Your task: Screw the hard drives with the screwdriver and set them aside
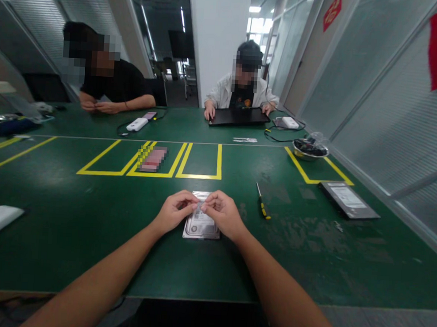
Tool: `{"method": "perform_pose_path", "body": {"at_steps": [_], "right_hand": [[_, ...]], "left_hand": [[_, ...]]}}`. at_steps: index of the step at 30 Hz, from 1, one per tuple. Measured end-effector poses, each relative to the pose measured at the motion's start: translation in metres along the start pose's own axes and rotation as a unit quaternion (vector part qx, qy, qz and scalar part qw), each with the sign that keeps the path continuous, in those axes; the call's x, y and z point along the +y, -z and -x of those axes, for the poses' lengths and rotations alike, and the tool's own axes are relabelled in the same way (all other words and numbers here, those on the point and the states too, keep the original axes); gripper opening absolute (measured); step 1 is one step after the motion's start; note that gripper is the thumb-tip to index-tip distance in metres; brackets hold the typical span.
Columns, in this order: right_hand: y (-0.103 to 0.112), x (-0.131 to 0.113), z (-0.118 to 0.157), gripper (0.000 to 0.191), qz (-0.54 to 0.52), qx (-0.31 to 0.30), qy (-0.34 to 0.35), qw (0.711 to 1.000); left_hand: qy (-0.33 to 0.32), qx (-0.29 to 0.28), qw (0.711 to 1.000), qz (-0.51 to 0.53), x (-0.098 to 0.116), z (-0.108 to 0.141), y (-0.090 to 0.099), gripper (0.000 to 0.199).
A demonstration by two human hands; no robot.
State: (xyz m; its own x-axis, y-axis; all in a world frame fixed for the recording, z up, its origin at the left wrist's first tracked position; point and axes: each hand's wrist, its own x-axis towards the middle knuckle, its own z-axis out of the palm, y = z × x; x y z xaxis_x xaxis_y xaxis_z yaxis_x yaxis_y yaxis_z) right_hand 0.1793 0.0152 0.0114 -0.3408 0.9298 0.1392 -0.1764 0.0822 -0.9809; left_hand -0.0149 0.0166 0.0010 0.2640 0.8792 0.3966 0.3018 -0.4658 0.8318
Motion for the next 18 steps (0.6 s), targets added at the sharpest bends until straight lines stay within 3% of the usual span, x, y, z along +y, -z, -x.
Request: {"method": "perform_pose_path", "body": {"at_steps": [4,18], "right_hand": [[0.0005,0.002,-0.0006,0.034,-0.018,-0.006,-0.009,1.0],[-0.0007,0.0035,0.0002,0.037,-0.03,-0.015,-0.026,0.999]], "left_hand": [[-0.01,-0.025,0.999,0.022,-0.0004,-0.0003,-0.0006,0.018],[-0.031,-0.009,0.999,-0.006,0.0061,0.0003,-0.0005,0.015]]}}
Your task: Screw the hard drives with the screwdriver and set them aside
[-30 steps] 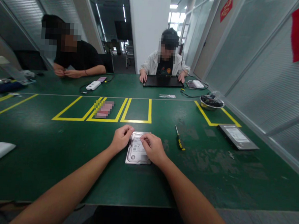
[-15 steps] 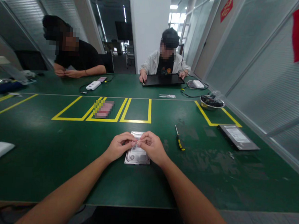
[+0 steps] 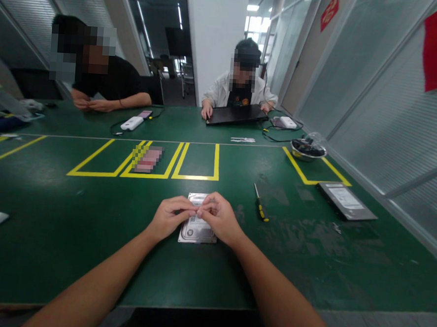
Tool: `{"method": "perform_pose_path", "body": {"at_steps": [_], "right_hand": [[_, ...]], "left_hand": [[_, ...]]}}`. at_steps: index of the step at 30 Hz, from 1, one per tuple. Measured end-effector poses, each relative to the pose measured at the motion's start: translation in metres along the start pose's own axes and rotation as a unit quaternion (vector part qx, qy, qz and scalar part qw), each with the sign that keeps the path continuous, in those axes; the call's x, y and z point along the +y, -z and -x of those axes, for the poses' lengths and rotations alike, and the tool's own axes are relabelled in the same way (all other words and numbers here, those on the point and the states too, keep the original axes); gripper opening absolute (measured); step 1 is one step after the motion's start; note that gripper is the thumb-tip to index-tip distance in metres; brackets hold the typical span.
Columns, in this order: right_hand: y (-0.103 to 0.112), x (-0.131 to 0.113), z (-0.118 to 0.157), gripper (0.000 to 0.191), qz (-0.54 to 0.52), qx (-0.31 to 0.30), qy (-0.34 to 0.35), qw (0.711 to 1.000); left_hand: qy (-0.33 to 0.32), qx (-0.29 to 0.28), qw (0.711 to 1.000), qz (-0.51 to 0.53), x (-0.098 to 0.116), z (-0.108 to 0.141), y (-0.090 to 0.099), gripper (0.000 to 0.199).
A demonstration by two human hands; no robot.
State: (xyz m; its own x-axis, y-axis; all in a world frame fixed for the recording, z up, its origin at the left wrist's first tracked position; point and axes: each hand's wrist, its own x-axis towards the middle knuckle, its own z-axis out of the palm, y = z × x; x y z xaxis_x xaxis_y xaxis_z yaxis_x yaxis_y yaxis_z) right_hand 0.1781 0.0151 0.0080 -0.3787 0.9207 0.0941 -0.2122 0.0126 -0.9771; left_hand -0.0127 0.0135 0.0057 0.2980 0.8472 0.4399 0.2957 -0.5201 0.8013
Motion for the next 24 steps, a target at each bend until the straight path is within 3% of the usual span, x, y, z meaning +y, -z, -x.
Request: {"method": "perform_pose_path", "body": {"at_steps": [8,13,20,24], "right_hand": [[0.0,0.002,-0.001,0.035,0.023,0.025,-0.005,0.999],[-0.001,0.002,0.001,0.031,0.053,0.038,0.006,0.998],[-0.007,-0.003,0.007,0.017,0.171,0.017,0.042,0.984],[-0.006,-0.009,0.012,0.013,0.318,-0.014,0.107,0.942]], "left_hand": [[-0.077,0.014,0.992,-0.102,0.002,0.002,-0.003,0.017],[-0.08,0.005,0.987,-0.136,0.003,0.002,-0.003,0.019],[-0.028,0.015,0.994,-0.108,0.005,0.001,-0.002,0.012],[0.056,0.048,0.997,-0.032,0.0,0.001,-0.002,0.012]]}}
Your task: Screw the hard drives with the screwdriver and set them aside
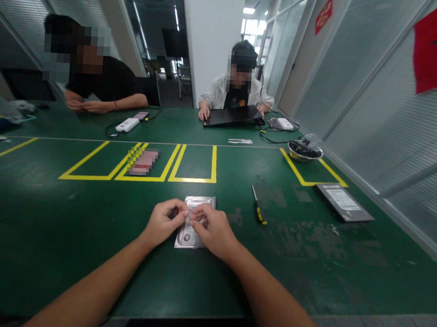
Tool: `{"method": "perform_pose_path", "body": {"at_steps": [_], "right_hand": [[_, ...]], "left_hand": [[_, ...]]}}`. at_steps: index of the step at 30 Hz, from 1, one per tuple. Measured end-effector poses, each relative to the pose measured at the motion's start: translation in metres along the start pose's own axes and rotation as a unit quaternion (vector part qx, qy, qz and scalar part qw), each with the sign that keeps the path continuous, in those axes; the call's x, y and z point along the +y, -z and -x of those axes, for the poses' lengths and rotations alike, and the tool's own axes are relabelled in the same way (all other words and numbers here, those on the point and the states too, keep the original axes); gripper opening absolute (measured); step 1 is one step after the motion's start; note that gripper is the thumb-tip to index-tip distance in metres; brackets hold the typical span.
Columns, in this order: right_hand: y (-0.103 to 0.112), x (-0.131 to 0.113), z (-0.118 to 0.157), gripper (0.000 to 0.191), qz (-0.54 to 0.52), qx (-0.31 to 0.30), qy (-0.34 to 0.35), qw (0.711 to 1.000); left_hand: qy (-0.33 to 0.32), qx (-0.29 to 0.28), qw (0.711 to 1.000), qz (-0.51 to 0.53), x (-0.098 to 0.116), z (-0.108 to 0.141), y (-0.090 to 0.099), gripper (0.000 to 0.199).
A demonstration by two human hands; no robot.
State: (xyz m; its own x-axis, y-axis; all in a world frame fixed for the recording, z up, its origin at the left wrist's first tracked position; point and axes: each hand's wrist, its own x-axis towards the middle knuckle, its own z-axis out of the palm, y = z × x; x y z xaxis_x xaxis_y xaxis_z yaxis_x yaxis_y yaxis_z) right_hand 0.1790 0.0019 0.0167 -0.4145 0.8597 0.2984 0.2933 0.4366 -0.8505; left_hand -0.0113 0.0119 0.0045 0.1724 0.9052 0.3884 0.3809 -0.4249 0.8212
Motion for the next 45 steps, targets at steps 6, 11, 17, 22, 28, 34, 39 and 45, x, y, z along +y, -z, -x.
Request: {"method": "perform_pose_path", "body": {"at_steps": [6,11,17,22,28,34,39,45], "right_hand": [[0.009,-0.006,0.003,0.025,0.227,-0.122,0.158,0.953],[0.013,-0.007,0.004,0.058,0.267,-0.174,0.174,0.932],[0.016,-0.007,0.005,0.06,0.304,-0.193,0.158,0.92],[0.016,-0.008,0.005,0.056,0.303,-0.196,0.153,0.92],[0.017,-0.007,0.003,0.054,0.301,-0.187,0.155,0.922],[0.02,0.003,0.001,0.054,0.298,-0.17,0.16,0.926],[0.021,0.007,-0.001,0.055,0.295,-0.171,0.153,0.928],[0.023,0.013,-0.003,0.053,0.311,-0.165,0.133,0.926]], "left_hand": [[0.112,0.057,0.98,0.154,-0.011,-0.008,0.001,0.015],[0.132,0.108,0.964,0.202,-0.014,-0.011,0.003,0.011],[0.149,0.106,0.955,0.234,-0.016,-0.008,0.005,0.016],[0.148,0.069,0.953,0.254,-0.017,-0.005,0.005,0.016],[0.153,0.008,0.961,0.23,-0.017,-0.005,0.006,0.016],[0.147,0.007,0.967,0.208,-0.019,-0.007,0.007,0.017],[0.146,0.006,0.975,0.167,-0.025,-0.008,0.007,0.019],[0.12,-0.05,0.988,0.088,-0.025,-0.009,0.01,0.02]]}}
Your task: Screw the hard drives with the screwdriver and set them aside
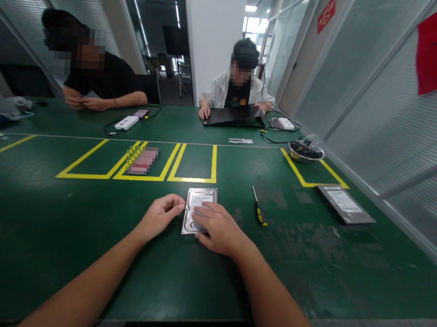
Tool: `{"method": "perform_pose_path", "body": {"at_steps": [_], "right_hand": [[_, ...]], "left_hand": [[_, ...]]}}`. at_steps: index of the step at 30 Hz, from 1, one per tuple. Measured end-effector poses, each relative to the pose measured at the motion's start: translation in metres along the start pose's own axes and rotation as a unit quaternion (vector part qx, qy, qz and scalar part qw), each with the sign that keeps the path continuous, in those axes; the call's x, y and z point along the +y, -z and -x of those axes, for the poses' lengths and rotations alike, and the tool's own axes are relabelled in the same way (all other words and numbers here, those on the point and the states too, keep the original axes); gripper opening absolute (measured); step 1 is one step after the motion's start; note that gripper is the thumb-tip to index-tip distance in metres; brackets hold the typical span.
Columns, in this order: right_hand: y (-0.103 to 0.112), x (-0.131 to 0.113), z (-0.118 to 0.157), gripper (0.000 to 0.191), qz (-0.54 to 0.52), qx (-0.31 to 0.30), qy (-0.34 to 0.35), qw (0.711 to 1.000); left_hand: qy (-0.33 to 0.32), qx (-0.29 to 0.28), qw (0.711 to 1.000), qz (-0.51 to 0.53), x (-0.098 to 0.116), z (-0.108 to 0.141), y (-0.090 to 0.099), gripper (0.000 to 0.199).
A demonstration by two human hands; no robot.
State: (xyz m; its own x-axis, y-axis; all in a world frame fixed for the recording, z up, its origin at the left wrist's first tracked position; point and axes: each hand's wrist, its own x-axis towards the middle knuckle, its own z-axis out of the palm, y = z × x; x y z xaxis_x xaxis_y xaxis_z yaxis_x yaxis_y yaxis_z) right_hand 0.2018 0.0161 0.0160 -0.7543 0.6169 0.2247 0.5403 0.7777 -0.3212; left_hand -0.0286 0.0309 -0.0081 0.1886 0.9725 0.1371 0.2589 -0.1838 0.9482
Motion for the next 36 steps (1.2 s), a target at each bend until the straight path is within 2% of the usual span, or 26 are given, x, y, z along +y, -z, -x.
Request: {"method": "perform_pose_path", "body": {"at_steps": [9,20,29,36], "right_hand": [[-0.003,0.001,-0.001,0.053,0.011,0.013,-0.014,1.0],[-0.005,0.008,-0.002,0.053,0.005,0.013,-0.018,1.0],[-0.004,0.006,-0.003,0.052,0.0,0.012,-0.027,1.0],[-0.003,0.009,-0.002,0.051,-0.007,0.003,-0.024,1.0]], "left_hand": [[-0.055,-0.026,0.986,-0.154,0.018,0.005,0.006,0.014],[-0.101,-0.069,0.968,-0.221,0.019,0.006,0.007,0.014],[-0.142,-0.136,0.94,-0.28,0.026,0.009,0.012,0.016],[-0.158,-0.156,0.927,-0.303,0.026,0.009,0.016,0.012]]}}
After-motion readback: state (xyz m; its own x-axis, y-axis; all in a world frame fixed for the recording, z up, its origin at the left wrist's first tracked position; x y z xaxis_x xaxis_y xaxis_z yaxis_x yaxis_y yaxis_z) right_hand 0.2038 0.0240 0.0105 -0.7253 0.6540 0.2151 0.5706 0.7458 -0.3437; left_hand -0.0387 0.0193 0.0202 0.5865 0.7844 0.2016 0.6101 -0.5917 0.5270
